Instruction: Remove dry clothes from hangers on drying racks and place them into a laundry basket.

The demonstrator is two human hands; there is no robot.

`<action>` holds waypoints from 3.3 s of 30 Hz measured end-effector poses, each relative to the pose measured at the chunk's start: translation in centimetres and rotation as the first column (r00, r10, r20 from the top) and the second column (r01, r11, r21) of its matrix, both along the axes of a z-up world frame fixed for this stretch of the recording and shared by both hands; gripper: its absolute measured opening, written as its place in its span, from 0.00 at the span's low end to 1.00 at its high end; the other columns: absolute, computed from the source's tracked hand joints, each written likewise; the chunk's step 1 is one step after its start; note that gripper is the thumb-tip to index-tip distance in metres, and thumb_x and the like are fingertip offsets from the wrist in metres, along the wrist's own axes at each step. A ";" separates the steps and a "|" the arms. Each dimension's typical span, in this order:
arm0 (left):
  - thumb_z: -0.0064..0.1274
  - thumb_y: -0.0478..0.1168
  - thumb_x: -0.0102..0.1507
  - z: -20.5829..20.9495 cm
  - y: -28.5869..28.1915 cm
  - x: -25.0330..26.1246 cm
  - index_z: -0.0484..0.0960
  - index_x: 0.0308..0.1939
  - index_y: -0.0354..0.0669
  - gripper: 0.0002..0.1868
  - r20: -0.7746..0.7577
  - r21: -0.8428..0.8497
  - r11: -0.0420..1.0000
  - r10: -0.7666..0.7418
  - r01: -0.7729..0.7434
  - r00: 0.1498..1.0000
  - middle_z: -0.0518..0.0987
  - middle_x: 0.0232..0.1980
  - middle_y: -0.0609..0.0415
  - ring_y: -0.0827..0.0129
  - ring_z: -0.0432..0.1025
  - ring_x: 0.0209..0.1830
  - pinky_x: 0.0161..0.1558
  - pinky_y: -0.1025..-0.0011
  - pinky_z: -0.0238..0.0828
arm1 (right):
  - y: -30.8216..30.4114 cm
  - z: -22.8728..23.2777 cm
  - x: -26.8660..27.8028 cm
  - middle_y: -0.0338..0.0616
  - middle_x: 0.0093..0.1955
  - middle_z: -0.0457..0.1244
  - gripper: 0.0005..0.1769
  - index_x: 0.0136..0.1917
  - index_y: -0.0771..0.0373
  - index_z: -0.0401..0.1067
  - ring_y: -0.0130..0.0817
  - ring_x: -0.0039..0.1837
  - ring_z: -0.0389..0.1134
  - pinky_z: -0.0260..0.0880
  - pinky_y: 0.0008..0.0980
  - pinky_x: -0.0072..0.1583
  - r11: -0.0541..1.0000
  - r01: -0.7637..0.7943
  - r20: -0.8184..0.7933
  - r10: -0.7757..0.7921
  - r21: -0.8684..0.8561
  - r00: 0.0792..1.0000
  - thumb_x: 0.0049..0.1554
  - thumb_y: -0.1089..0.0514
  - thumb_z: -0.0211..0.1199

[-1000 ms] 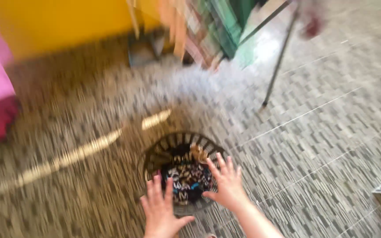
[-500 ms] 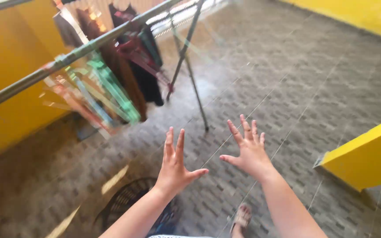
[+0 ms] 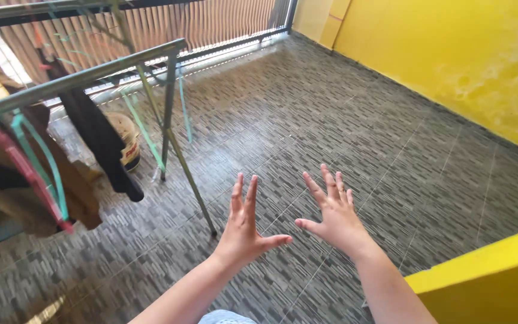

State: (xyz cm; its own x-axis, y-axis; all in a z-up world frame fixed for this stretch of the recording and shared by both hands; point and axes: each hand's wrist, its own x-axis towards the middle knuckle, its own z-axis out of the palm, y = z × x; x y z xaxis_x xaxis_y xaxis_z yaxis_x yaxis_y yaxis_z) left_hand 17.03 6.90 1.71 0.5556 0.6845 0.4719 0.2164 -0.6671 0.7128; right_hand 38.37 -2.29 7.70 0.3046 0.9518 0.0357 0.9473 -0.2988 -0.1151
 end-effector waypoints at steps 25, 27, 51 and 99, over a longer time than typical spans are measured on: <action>0.69 0.50 0.55 -2.5 48.4 31.7 0.41 0.80 0.46 0.61 0.213 0.108 0.855 0.479 -0.507 0.852 0.47 0.82 0.36 0.41 0.43 0.83 0.76 0.43 0.47 | 55.5 0.4 34.0 0.45 0.87 0.26 0.56 0.83 0.34 0.40 0.60 0.85 0.24 0.31 0.66 0.75 0.863 -0.472 0.090 0.463 0.179 0.882 0.50 0.34 0.68; 0.67 0.47 0.57 -2.7 49.7 32.3 0.42 0.81 0.46 0.58 0.211 0.114 0.781 0.585 -0.614 0.783 0.48 0.82 0.35 0.41 0.45 0.82 0.76 0.45 0.50 | 58.1 0.1 35.9 0.45 0.87 0.26 0.55 0.82 0.35 0.41 0.61 0.85 0.24 0.31 0.67 0.75 0.801 -0.581 0.089 0.574 0.144 0.814 0.50 0.35 0.68; 0.62 0.41 0.63 -2.8 88.6 18.1 0.50 0.79 0.37 0.47 0.250 0.114 0.169 0.949 -0.979 0.192 0.60 0.77 0.35 0.44 0.59 0.77 0.73 0.56 0.57 | 115.0 -1.6 13.7 0.47 0.87 0.32 0.54 0.81 0.32 0.48 0.63 0.84 0.28 0.34 0.64 0.74 0.110 -0.961 0.116 0.983 0.253 0.143 0.46 0.37 0.69; 0.59 0.40 0.64 -7.9 106.4 -16.0 0.62 0.72 0.34 0.35 0.307 -0.037 -0.995 -0.104 0.098 -0.946 0.69 0.70 0.38 0.49 0.68 0.68 0.65 0.60 0.67 | 112.0 -23.0 -58.0 0.42 0.48 0.67 0.10 0.57 0.67 0.72 0.25 0.47 0.65 0.66 0.27 0.46 -0.927 0.130 -0.886 -0.375 0.352 -0.273 0.64 0.62 0.66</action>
